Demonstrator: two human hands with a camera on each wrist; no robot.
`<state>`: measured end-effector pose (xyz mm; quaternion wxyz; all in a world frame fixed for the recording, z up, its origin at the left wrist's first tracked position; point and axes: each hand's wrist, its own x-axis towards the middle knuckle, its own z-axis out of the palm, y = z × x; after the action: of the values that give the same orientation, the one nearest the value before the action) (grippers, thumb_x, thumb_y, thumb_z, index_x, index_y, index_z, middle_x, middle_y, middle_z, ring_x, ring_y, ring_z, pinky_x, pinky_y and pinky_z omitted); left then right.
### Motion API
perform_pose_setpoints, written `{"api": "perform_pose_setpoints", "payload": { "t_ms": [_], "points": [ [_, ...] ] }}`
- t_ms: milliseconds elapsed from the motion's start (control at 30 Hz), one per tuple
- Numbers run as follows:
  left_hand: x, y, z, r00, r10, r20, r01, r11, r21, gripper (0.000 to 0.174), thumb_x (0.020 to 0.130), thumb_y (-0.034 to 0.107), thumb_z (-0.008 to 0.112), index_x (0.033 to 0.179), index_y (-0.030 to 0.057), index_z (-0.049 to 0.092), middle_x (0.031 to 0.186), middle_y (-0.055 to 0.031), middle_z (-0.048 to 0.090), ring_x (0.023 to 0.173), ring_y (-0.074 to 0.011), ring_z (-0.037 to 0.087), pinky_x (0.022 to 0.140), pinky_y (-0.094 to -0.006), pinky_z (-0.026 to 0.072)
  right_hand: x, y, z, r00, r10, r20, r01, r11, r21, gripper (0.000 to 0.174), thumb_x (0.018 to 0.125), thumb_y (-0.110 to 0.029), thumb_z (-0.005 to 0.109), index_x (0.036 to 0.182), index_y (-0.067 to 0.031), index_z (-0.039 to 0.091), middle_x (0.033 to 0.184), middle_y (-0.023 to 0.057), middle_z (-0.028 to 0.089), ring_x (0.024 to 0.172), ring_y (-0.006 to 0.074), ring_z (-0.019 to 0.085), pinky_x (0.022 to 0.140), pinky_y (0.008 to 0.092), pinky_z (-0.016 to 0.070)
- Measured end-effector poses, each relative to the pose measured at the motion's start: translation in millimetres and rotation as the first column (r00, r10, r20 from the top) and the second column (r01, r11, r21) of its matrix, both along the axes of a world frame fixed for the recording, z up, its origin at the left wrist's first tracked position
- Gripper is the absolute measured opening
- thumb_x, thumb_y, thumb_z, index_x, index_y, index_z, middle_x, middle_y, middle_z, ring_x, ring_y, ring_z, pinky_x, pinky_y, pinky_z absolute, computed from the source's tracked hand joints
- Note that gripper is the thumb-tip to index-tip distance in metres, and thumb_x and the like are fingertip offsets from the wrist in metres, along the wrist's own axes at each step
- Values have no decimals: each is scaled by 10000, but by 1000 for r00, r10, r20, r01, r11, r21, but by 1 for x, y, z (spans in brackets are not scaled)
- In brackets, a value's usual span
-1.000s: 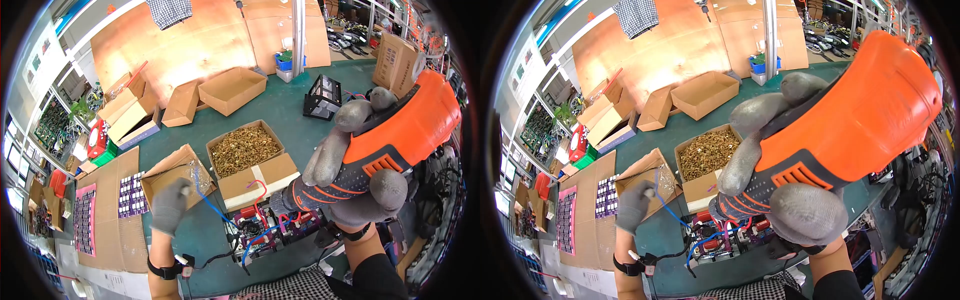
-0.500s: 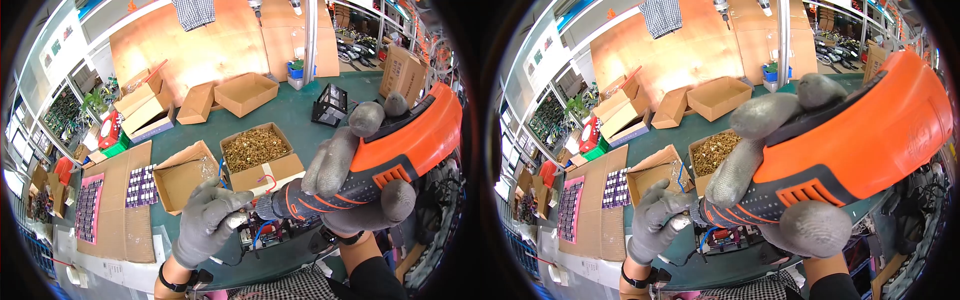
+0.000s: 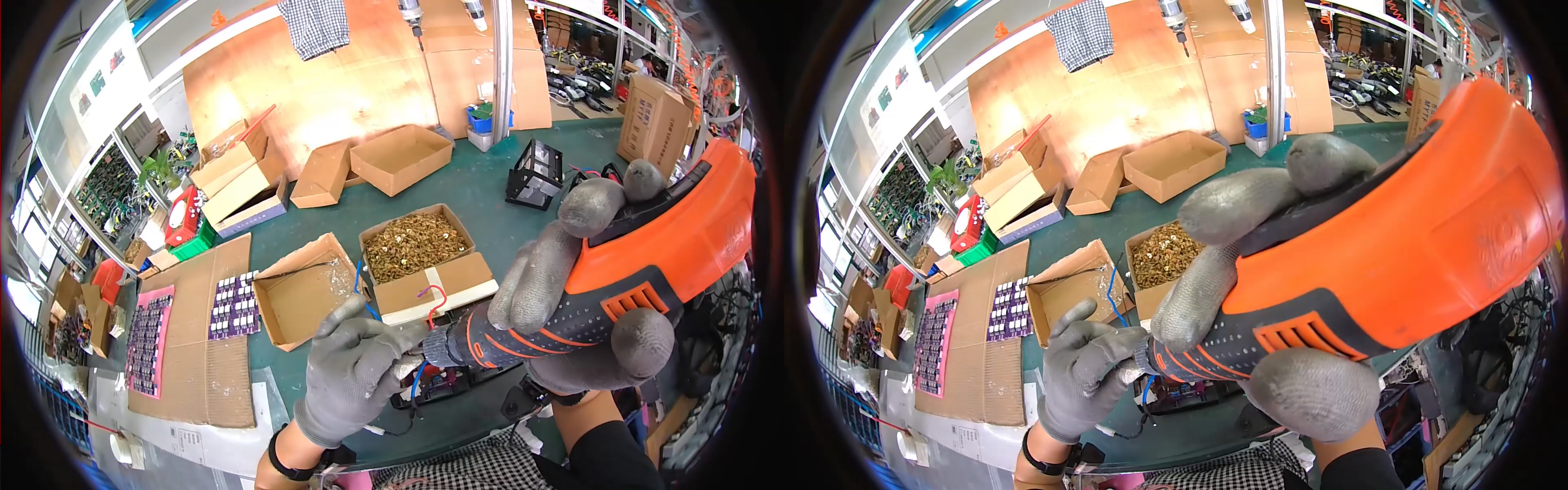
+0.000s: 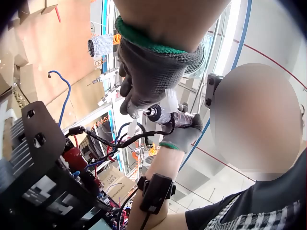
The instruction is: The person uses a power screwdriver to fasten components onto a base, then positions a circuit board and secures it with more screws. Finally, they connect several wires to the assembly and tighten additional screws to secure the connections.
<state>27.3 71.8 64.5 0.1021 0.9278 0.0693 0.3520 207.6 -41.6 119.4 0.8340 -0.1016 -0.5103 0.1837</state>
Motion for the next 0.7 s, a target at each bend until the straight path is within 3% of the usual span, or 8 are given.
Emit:
{"api": "perform_pose_setpoints", "payload": {
  "t_ms": [100,200,300,367,433,567,600,700],
  "points": [
    [1,1,6,998,-45,-46,43,998,-35,331,792,249,715,1071,99,618,939,-27,681,886,-214,632,940,-466,446,4,-16,0,999,6,34,-3,995,-96,738,795,-164,665,1403,-18,274,1192,214,535,780,315,676,610,427,594],
    [-20,15,3,993,31,116,18,914,-405,266,880,239,630,1088,79,583,1019,-91,656,944,-259,621,934,-441,446,18,-27,-4,992,57,109,-32,975,-218,730,774,-124,669,1385,-10,286,1181,220,545,813,329,685,644,434,600],
    [-44,45,-26,946,322,34,-280,865,-416,258,892,228,604,1080,52,588,1008,-135,631,979,-314,602,895,-383,449,14,-32,-17,995,24,97,16,920,-392,710,699,-25,671,1322,11,332,1163,217,555,810,295,681,674,406,593],
    [-50,46,-37,909,356,-217,-407,872,-272,269,847,204,648,1071,63,599,1020,-135,626,1009,-318,585,873,-383,461,3,-28,-27,990,-55,127,110,868,-484,696,666,39,660,1292,12,355,1144,198,562,787,253,672,685,368,580],
    [-52,39,-51,932,241,-271,-322,892,-316,335,797,226,701,1081,75,607,1064,-132,613,1031,-323,572,875,-384,461,2,-18,-42,969,-99,225,203,838,-506,684,674,68,644,1292,0,360,1124,172,568,762,220,661,685,339,567],
    [-46,13,-54,961,68,-266,-164,919,-359,542,688,340,798,1137,104,608,1163,-139,574,1073,-333,551,905,-392,451,1,-10,-48,983,-57,174,155,767,-623,659,702,91,633,1294,-17,365,1099,137,568,771,189,649,706,323,547],
    [-44,10,-57,965,22,-260,-139,885,-444,697,609,440,828,1168,90,602,1197,-160,548,1118,-360,519,957,-427,419,2,-10,-48,980,-47,193,160,760,-630,657,707,85,640,1295,-21,367,1100,134,568,774,184,647,710,318,544],
    [-30,0,-69,977,-27,-213,-68,903,-425,782,595,506,815,1196,67,575,1191,-173,540,1155,-378,479,993,-470,381,4,-5,-48,956,-54,288,226,760,-609,659,714,73,658,1297,-27,369,1101,127,565,821,177,638,725,311,537]
  ]
}}
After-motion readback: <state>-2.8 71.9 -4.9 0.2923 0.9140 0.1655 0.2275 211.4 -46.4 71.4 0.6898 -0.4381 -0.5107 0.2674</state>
